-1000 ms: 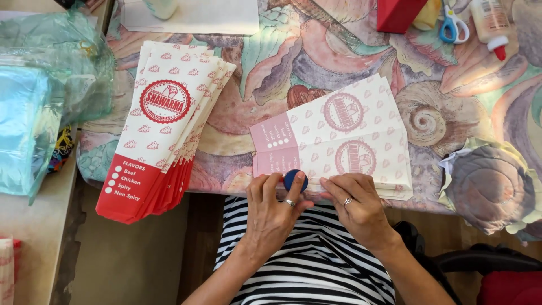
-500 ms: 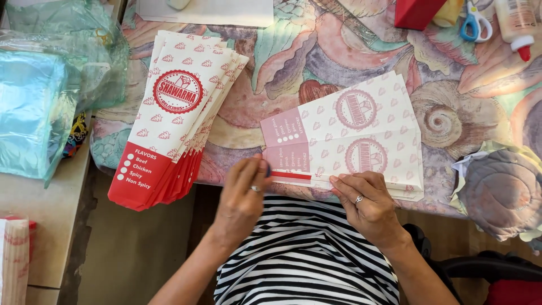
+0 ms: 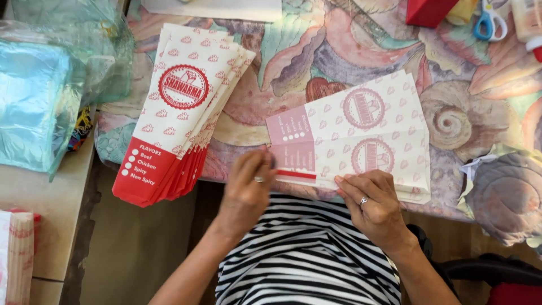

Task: Folding paper shawarma wraps and securing them with tape at a workspace.

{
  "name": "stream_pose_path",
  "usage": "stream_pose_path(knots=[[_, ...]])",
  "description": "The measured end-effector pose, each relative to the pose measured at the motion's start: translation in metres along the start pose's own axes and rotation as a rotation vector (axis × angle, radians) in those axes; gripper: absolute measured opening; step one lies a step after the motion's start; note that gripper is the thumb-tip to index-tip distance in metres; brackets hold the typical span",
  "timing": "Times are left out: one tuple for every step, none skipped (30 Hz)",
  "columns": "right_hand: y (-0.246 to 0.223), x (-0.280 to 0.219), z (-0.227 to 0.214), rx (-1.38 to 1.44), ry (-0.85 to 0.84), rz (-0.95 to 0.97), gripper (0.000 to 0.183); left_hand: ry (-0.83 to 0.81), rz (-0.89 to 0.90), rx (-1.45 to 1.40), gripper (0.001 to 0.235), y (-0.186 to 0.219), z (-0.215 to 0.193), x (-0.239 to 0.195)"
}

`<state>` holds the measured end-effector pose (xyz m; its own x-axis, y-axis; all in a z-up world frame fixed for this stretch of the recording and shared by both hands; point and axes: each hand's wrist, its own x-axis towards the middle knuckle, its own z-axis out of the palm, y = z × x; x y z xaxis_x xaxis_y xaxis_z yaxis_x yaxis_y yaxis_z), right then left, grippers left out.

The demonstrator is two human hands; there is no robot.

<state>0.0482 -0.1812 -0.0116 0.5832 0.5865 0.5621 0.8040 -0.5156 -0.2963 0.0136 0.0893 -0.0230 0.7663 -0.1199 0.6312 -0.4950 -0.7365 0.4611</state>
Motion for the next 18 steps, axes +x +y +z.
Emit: stream_pose_path(knots=[[0.0, 0.001, -0.001, -0.001, 0.005, -0.004, 0.026, 0.003, 0.005, 0.004, 0.031, -0.004, -0.004, 0.0], [-0.001, 0.001, -0.002, -0.014, -0.004, -0.002, 0.026, 0.019, -0.02, 0.022, 0.03, -0.007, -0.009, -0.001], [-0.002, 0.0, -0.003, -0.028, -0.014, 0.001, 0.027, 0.034, -0.045, 0.04, 0.029, -0.011, -0.014, -0.002], [-0.003, 0.0, -0.004, -0.03, -0.016, 0.005, 0.027, 0.033, -0.045, 0.036, 0.029, -0.007, -0.015, -0.002], [-0.003, 0.0, -0.006, -0.047, -0.038, 0.007, 0.025, -0.017, -0.113, 0.023, 0.031, -0.004, -0.015, -0.001], [-0.002, 0.002, -0.006, -0.066, -0.054, 0.005, 0.024, -0.064, -0.175, 0.013, 0.034, -0.002, -0.016, 0.001], [0.0, 0.008, -0.009, -0.069, -0.051, 0.004, 0.024, -0.062, -0.17, 0.012, 0.034, -0.002, -0.012, 0.003], [0.0, 0.012, -0.011, -0.07, -0.074, -0.028, 0.02, -0.103, -0.139, 0.041, 0.037, -0.001, -0.01, 0.003], [0.0, 0.017, -0.013, -0.07, -0.097, -0.06, 0.017, -0.144, -0.109, 0.07, 0.044, 0.001, -0.007, 0.003], [0.0, 0.023, -0.016, -0.07, -0.098, -0.058, 0.017, -0.145, -0.108, 0.069, 0.044, 0.005, 0.001, 0.001], [0.0, 0.028, -0.019, -0.074, -0.129, -0.089, 0.013, -0.058, 0.031, 0.115, 0.047, 0.01, 0.009, -0.002], [0.001, 0.035, -0.022, -0.076, -0.159, -0.122, 0.01, 0.029, 0.171, 0.163, 0.05, 0.014, 0.017, -0.004], [0.001, 0.037, -0.023, -0.076, -0.159, -0.122, 0.01, 0.028, 0.171, 0.163, 0.05, 0.023, 0.018, -0.005], [0.002, 0.039, -0.024, -0.091, -0.194, -0.136, 0.01, -0.061, 0.25, 0.09, 0.039, 0.033, 0.019, -0.005], [0.003, 0.041, -0.025, -0.107, -0.229, -0.15, 0.01, -0.152, 0.328, 0.015, 0.032, 0.043, 0.021, -0.006], [0.003, 0.042, -0.026, -0.106, -0.231, -0.148, 0.01, -0.153, 0.327, 0.013, 0.032, 0.047, 0.023, -0.005], [0.004, 0.042, -0.027, -0.131, -0.26, -0.17, 0.014, -0.13, 0.302, 0.0, 0.026, 0.051, 0.025, -0.003], [0.005, 0.044, -0.028, -0.158, -0.286, -0.192, 0.022, -0.106, 0.281, -0.013, 0.024, 0.054, 0.028, 0.0]])
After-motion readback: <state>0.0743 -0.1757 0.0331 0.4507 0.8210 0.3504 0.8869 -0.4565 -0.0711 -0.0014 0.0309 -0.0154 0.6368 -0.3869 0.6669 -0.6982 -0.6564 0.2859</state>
